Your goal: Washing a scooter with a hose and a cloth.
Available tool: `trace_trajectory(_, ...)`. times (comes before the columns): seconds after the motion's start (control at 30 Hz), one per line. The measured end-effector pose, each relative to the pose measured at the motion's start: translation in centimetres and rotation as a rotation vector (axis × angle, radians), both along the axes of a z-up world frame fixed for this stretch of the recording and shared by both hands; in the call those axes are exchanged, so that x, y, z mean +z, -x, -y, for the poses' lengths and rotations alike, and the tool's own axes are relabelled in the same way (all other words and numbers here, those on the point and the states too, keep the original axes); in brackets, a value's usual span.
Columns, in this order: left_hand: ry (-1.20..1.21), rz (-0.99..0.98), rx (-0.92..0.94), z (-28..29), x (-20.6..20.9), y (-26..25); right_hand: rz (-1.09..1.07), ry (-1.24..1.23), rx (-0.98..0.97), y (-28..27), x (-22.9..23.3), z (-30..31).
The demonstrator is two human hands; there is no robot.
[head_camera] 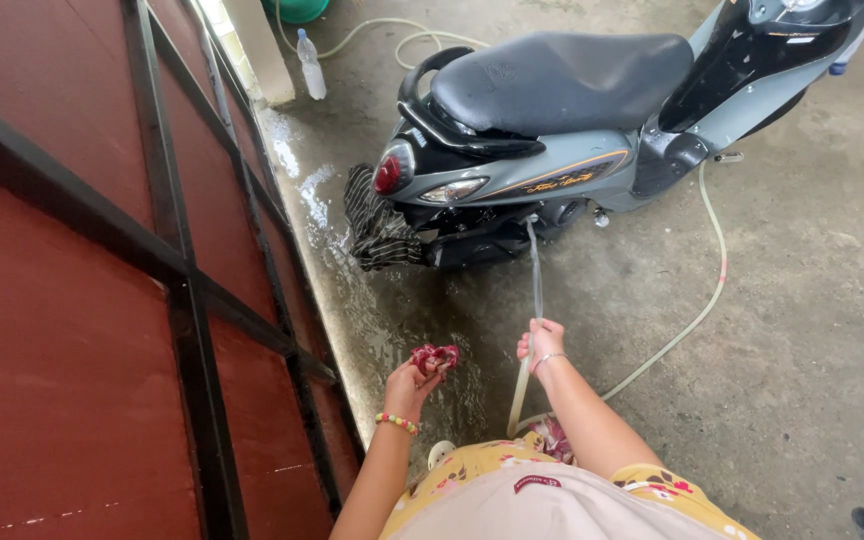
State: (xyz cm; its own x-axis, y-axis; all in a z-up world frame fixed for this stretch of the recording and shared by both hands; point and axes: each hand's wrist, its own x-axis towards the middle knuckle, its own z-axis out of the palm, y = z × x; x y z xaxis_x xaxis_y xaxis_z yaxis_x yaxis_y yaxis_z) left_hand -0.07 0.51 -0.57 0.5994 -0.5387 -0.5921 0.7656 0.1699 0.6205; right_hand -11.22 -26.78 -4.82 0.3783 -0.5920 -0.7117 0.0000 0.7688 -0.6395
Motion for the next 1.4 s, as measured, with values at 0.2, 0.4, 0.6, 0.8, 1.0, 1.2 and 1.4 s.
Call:
trace_trajectory(0.2, -0.005, 0.007, 0.002, -0.1, 0.3, -0.2, 0.001, -0.015, -0.043, 0.0, 0.4, 0.5)
trace_trajectory(0.4, 0.010, 0.013, 0.017, 0.0, -0.2, -0.3, 0.009, -0.033, -0.070, 0.3, -0.1, 1.4)
trace_trajectory(0.6, 0.010, 0.001, 0.032, -0.2, -0.5, -0.4, 0.007, 0.002, 0.001, -0.5, 0.7, 1.2)
trace_trajectory(0.8, 0.014, 0.002, 0.043, -0.1, -0.4, -0.1, -0.032, 0.064, 0.020, -2.2, 3.5, 0.2)
trace_trajectory(1.0, 0.006, -0.003, 0.048, -0.2, -0.5, 0.0, -0.038, 0.100, 0.056, -2.3, 4.9, -0.6)
trace_trajectory(1.2, -0.015, 0.007, 0.051, 0.0, -0.7, 0.0, -0.054, 0.123, 0.209, -3.0, 6.6, -2.8)
trace_trajectory(1.4, 0.019, 0.009, 0.049, 0.2, -0.8, -0.2, -0.002, 0.165, 0.282, -3.9, 8.3, -3.8)
